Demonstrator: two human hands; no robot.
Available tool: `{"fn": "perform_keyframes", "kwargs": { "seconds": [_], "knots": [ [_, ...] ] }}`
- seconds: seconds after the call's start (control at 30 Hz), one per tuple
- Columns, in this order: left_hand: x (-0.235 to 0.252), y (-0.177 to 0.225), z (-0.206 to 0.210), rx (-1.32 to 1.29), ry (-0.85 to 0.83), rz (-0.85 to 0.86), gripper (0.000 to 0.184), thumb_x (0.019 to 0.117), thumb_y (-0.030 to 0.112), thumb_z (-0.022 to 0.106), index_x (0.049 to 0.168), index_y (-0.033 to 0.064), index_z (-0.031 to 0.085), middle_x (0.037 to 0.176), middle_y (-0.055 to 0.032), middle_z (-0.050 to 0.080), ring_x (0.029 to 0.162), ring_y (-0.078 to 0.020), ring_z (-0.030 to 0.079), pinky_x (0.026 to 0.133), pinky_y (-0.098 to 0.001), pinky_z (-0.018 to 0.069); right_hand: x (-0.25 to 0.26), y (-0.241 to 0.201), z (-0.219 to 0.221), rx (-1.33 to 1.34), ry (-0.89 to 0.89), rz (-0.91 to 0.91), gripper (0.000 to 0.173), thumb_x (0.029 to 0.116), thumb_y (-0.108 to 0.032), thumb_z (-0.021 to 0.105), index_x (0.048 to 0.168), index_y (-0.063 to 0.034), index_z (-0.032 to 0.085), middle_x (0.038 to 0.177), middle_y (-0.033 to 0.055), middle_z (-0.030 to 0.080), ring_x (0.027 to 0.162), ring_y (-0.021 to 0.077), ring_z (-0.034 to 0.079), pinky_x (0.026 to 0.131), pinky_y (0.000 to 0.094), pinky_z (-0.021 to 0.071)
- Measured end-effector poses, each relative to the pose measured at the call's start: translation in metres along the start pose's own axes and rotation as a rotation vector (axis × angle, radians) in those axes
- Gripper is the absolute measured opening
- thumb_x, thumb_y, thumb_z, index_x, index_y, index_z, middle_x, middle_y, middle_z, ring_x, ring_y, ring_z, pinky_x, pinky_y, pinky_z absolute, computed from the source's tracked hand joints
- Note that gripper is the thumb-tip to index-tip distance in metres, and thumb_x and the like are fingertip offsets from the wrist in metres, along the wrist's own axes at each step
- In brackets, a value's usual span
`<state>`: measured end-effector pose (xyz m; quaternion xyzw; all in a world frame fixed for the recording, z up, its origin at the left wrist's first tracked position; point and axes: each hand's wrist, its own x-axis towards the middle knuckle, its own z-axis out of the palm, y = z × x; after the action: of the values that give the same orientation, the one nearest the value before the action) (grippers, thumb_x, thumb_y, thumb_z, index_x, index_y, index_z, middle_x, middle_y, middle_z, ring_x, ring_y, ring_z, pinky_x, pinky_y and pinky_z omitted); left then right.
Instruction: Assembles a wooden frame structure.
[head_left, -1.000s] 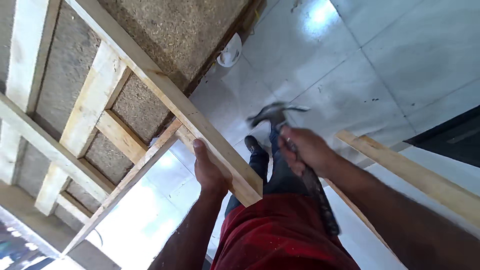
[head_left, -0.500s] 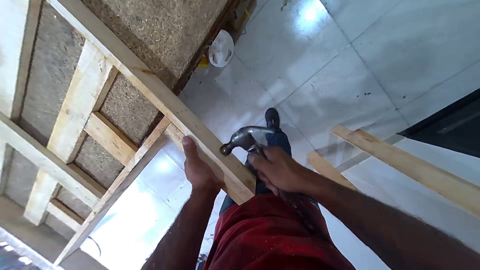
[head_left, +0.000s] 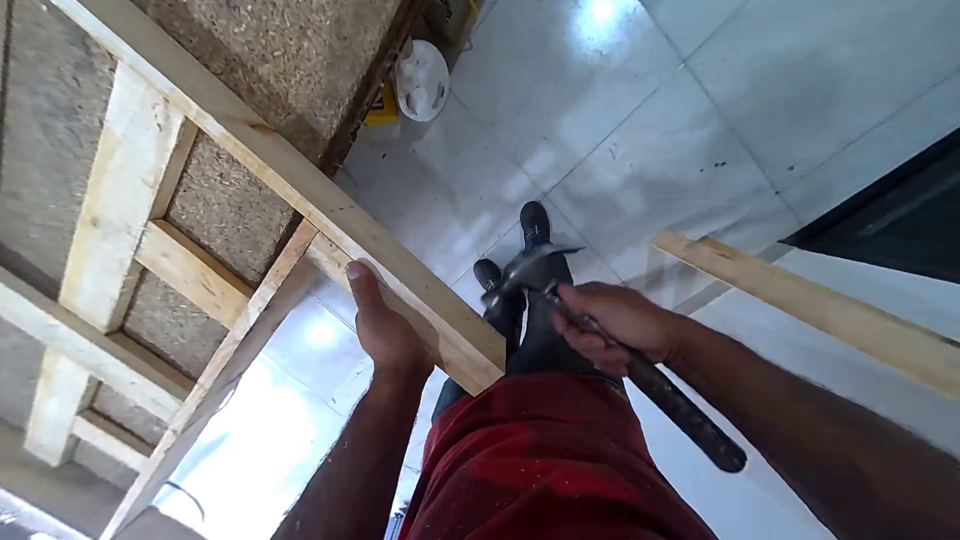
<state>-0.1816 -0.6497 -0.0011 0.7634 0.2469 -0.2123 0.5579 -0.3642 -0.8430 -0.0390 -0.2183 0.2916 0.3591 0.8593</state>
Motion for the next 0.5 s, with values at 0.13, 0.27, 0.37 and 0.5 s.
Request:
{"fn": "perform_keyframes", "kwargs": {
  "seconds": [0.13, 0.27, 0.37, 0.5],
  "knots": [
    [0.0, 0.001, -0.001, 0.003, -0.006, -0.007, 0.058, 0.1055, 0.064, 0.033, 0.125, 0.0183, 0.064, 0.109, -0.0009, 0.072, 0.1, -0.0138, 0.071, 0.086, -0.0424, 0.0613, 0.012, 0.005, 0.019, 0.067, 0.176, -0.03, 0.057, 0.1083, -0.06, 0.023, 0.095, -0.0124, 0.052, 0.056, -0.0027, 0.042, 0.037, 0.0076, 0.041, 0.035, 0.0262, 0.0448],
    [-0.002, -0.001, -0.004, 0.002, 0.012, 0.004, 0.057, 0.1062, 0.063, 0.033, 0.123, 0.0177, 0.063, 0.107, -0.0011, 0.072, 0.099, -0.0132, 0.071, 0.085, -0.0418, 0.0615, -0.004, 0.0, 0.03, -0.188, 0.019, 0.024, 0.055, 0.1082, -0.056, 0.029, 0.099, -0.0109, 0.058, 0.057, -0.0001, 0.046, 0.038, 0.0089, 0.044, 0.035, 0.0272, 0.0446],
    [0.001, -0.001, 0.0, -0.029, 0.0, -0.001, 0.057, 0.1057, 0.063, 0.033, 0.124, 0.0178, 0.063, 0.107, -0.0013, 0.072, 0.098, -0.0143, 0.072, 0.085, -0.0426, 0.0617, -0.008, -0.008, 0.003, 0.023, 0.299, -0.188, 0.055, 0.1086, -0.057, 0.026, 0.096, -0.0133, 0.055, 0.056, -0.0033, 0.044, 0.037, 0.0065, 0.042, 0.035, 0.0253, 0.0456],
    [0.0, 0.0, -0.003, -0.001, 0.012, -0.016, 0.059, 0.1051, 0.065, 0.034, 0.122, 0.0177, 0.065, 0.105, -0.0015, 0.073, 0.097, -0.0139, 0.072, 0.084, -0.0422, 0.0619, 0.004, 0.01, 0.022, 0.023, 0.347, -0.094, 0.057, 0.1079, -0.06, 0.025, 0.095, -0.012, 0.053, 0.056, -0.0006, 0.044, 0.038, 0.0109, 0.043, 0.036, 0.0298, 0.046]
  ]
}}
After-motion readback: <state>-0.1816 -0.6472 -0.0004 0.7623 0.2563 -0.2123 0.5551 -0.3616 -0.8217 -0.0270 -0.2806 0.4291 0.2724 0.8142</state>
